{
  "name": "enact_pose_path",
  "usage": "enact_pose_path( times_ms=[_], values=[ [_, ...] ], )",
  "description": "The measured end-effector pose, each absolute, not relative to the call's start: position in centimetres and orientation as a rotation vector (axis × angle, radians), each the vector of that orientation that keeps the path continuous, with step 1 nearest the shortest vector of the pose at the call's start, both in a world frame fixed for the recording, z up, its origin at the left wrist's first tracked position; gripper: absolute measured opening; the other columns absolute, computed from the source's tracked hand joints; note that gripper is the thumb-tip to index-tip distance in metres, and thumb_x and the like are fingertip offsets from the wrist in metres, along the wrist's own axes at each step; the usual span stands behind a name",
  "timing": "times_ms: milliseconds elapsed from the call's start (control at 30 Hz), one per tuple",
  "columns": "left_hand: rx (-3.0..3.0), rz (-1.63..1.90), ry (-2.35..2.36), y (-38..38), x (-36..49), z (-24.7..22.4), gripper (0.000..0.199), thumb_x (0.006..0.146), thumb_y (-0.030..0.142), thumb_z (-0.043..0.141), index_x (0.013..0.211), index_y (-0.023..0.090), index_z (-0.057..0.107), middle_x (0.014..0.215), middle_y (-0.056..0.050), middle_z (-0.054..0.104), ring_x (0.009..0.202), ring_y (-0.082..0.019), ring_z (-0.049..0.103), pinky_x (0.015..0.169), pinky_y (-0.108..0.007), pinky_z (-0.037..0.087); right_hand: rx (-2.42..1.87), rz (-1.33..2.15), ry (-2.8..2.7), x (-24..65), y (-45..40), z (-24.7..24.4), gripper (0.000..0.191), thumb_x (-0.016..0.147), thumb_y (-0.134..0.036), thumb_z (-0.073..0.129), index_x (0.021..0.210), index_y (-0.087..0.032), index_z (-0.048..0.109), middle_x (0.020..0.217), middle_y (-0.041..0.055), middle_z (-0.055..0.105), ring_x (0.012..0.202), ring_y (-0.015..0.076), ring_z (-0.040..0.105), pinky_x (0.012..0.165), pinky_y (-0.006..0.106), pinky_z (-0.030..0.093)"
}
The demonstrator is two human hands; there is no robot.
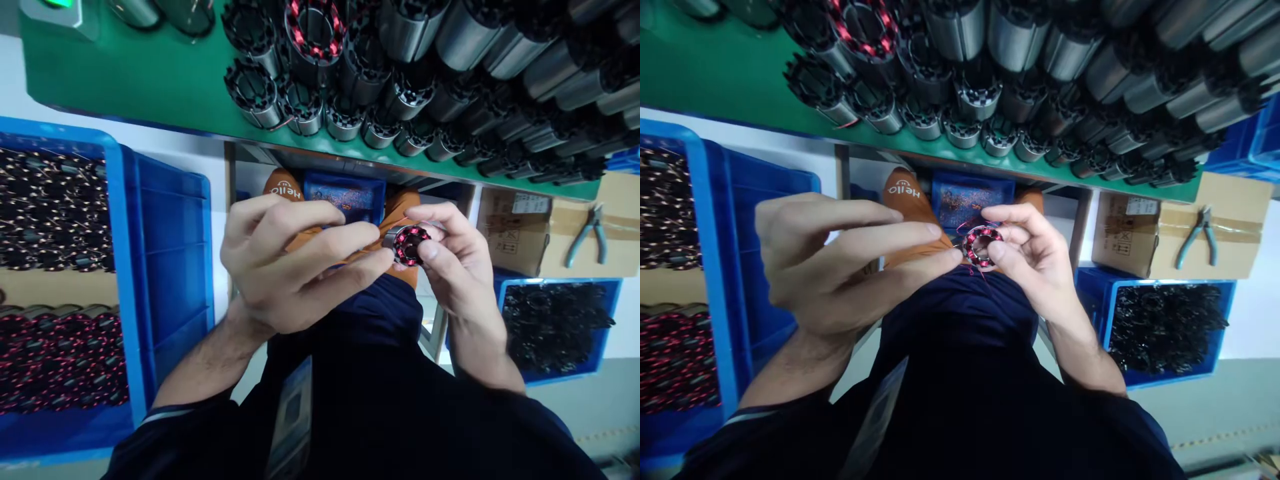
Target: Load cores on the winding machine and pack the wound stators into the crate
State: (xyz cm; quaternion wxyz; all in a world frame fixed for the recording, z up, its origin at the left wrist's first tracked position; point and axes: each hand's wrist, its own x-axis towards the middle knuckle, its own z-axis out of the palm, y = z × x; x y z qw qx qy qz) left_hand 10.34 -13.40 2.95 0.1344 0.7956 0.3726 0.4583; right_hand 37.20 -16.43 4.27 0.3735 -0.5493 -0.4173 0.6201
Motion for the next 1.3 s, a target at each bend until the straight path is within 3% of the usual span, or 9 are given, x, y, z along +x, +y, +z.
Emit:
enact_pose_path(
  times_ms=[67, 200, 333, 433, 500, 700, 833, 1100, 1300],
  values=[
    [2.225, 1.327, 1.009, -13.4, 10.6, 2.3, 0.022, 0.111, 0.032, 0.093, 0.123, 0.051, 0.091, 0.109, 0.011, 0.092, 0.098, -0.026, 0.086, 0.097, -0.054, 0.058, -1.423, 1.561, -1.084, 37.4, -16.4, 4.3, 0.054, 0.104, -0.061, 0.096, 0.144, -0.031, 0.077, 0.113, 0.0037, 0.09, 0.098, 0.0263, 0.089, 0.091, 0.043, 0.077],
    [2.336, 1.327, 0.99, -14.4, 11.5, -1.5, 0.018, 0.109, 0.015, 0.09, 0.107, 0.032, 0.085, 0.091, 0.009, 0.088, 0.085, -0.019, 0.08, 0.084, -0.043, 0.053, -1.458, 1.498, -1.092, 38.4, -16.2, 4.5, 0.065, 0.094, -0.066, 0.103, 0.142, -0.034, 0.074, 0.11, 0.002, 0.089, 0.096, 0.0283, 0.089, 0.088, 0.044, 0.075],
    [2.143, 0.945, 1.079, -15.3, 11.7, -5.1, 0.018, 0.113, 0.02, 0.081, 0.097, 0.028, 0.083, 0.088, 0.002, 0.087, 0.078, -0.021, 0.077, 0.074, -0.041, 0.052, -1.411, 1.532, -1.046, 39.1, -16.0, 5.2, 0.057, 0.091, -0.056, 0.108, 0.132, -0.036, 0.073, 0.098, -0.0007, 0.088, 0.09, 0.0277, 0.09, 0.087, 0.044, 0.076],
    [1.756, 1.006, 1.198, -15.1, 11.9, -3.8, 0.001, 0.108, 0.029, 0.091, 0.107, 0.029, 0.092, 0.103, -0.001, 0.093, 0.089, -0.023, 0.084, 0.085, -0.042, 0.064, -1.422, 1.542, -1.043, 38.5, -16.0, 5.7, 0.058, 0.088, -0.053, 0.111, 0.124, -0.035, 0.07, 0.1, 0.0001, 0.09, 0.092, 0.0272, 0.092, 0.088, 0.042, 0.077],
    [1.6, 1.12, 1.189, -14.7, 12.4, -1.4, 0.013, 0.104, 0.038, 0.1, 0.112, 0.03, 0.094, 0.111, -0.002, 0.093, 0.1, -0.025, 0.087, 0.096, -0.044, 0.07, -1.446, 1.542, -1.058, 37.9, -15.9, 5.9, 0.065, 0.085, -0.056, 0.113, 0.125, -0.034, 0.067, 0.102, 0.0005, 0.091, 0.091, 0.0267, 0.092, 0.087, 0.04, 0.078],
    [1.456, 1.204, 1.034, -13.9, 14.6, 1.1, 0.011, 0.112, 0.031, 0.089, 0.101, 0.028, 0.09, 0.11, -0.005, 0.09, 0.105, -0.024, 0.083, 0.099, -0.045, 0.07, -1.406, 1.562, -1.059, 37.8, -15.8, 5.3, 0.082, 0.088, -0.055, 0.111, 0.155, -0.04, 0.066, 0.105, 0.0003, 0.09, 0.093, 0.0286, 0.09, 0.091, 0.044, 0.079],
    [1.146, 1.111, 0.98, -14.1, 15.0, -1.9, 0.016, 0.109, 0.034, 0.091, 0.097, 0.024, 0.09, 0.108, -0.006, 0.09, 0.101, -0.02, 0.083, 0.089, -0.034, 0.065, -1.294, 1.598, -1.042, 39.0, -16.4, 4.7, 0.089, 0.094, -0.062, 0.106, 0.17, -0.045, 0.064, 0.093, -0.0007, 0.086, 0.08, 0.0301, 0.085, 0.074, 0.046, 0.075],
    [1.205, 1.02, 0.852, -12.9, 13.6, 0.8, 0.015, 0.103, 0.041, 0.102, 0.105, 0.027, 0.097, 0.105, -0.006, 0.09, 0.096, -0.023, 0.085, 0.081, -0.035, 0.065, -1.232, 1.661, -1.158, 38.6, -16.6, 4.1, 0.097, 0.094, -0.035, 0.11, 0.176, -0.04, 0.058, 0.101, -0.0037, 0.089, 0.082, 0.0198, 0.088, 0.071, 0.03, 0.072],
    [1.283, 0.967, 0.798, -13.5, 13.9, 0.4, 0.017, 0.119, 0.028, 0.078, 0.103, 0.022, 0.08, 0.111, -0.006, 0.081, 0.101, -0.019, 0.077, 0.085, -0.032, 0.061, -1.203, 1.601, -1.186, 38.3, -16.6, 3.4, 0.091, 0.094, -0.029, 0.109, 0.173, -0.037, 0.064, 0.104, -0.0022, 0.09, 0.089, 0.0198, 0.09, 0.078, 0.029, 0.075]
  ],
)
